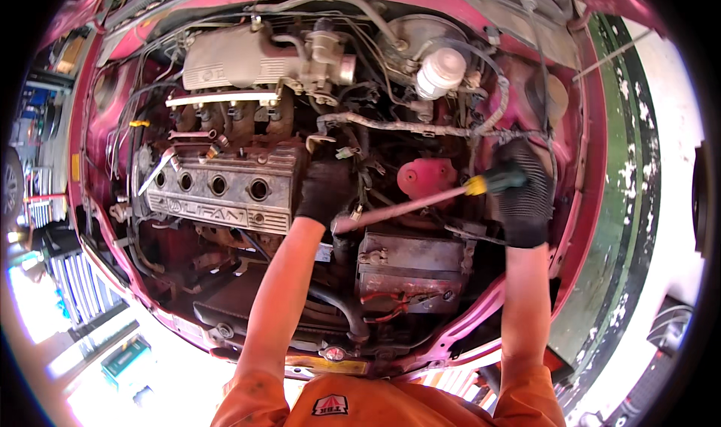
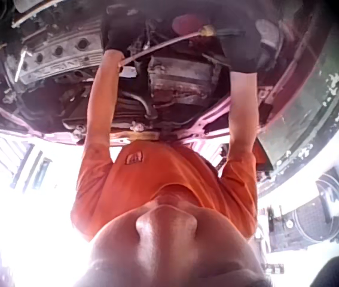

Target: The person manipulates wires, hoses, and engine components within the engine bay of a pink car by hand and using a screwdriver and a wrench. They also open a drawer in a rolling tool cabinet.

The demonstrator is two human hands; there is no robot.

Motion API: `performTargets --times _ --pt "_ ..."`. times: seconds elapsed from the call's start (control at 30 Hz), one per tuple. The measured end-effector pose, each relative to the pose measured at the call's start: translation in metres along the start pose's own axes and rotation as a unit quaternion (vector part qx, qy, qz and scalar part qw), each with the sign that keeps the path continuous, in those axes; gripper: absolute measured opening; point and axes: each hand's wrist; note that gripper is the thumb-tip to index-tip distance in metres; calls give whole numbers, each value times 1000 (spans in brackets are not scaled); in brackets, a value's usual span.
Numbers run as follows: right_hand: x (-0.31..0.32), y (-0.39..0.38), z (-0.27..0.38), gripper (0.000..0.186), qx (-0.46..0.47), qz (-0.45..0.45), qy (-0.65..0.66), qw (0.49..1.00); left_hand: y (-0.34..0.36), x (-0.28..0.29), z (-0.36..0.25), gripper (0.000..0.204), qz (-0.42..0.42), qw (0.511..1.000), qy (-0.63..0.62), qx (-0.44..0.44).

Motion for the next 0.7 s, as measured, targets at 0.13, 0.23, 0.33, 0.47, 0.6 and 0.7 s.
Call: performTargets --times 0.13,0.23,0.33,0.47,0.6,0.7 --pt "-40 -46 -70 8 -320 -35 226 919 9 29 -13 18 -46 996 -61 -46" --pt "-82 -65 -110 17 -467 -31 524 712 9 24 -2 21 -43 994 -80 -54" --pt "-123 -51 -153 17 -534 -30 360 764 9 21 4 20 23 996 -81 39" --pt "-143 -34 -248 19 -275 83 28 958 22 58 -27 16 96 995 -26 31" --pt "-160 -4 -283 25 -135 171 -180 959 25 37 1 62 102 900 -422 29" --pt "-161 1 -304 55 -207 280 -201 916 23 32 -6 71 38 921 -381 65"
Point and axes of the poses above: each hand's wrist, its own y-axis towards the middle knuckle, its own x-axis out of the back of the hand, z = x × y, and after that the axes turned 1 degree about y, right-handed
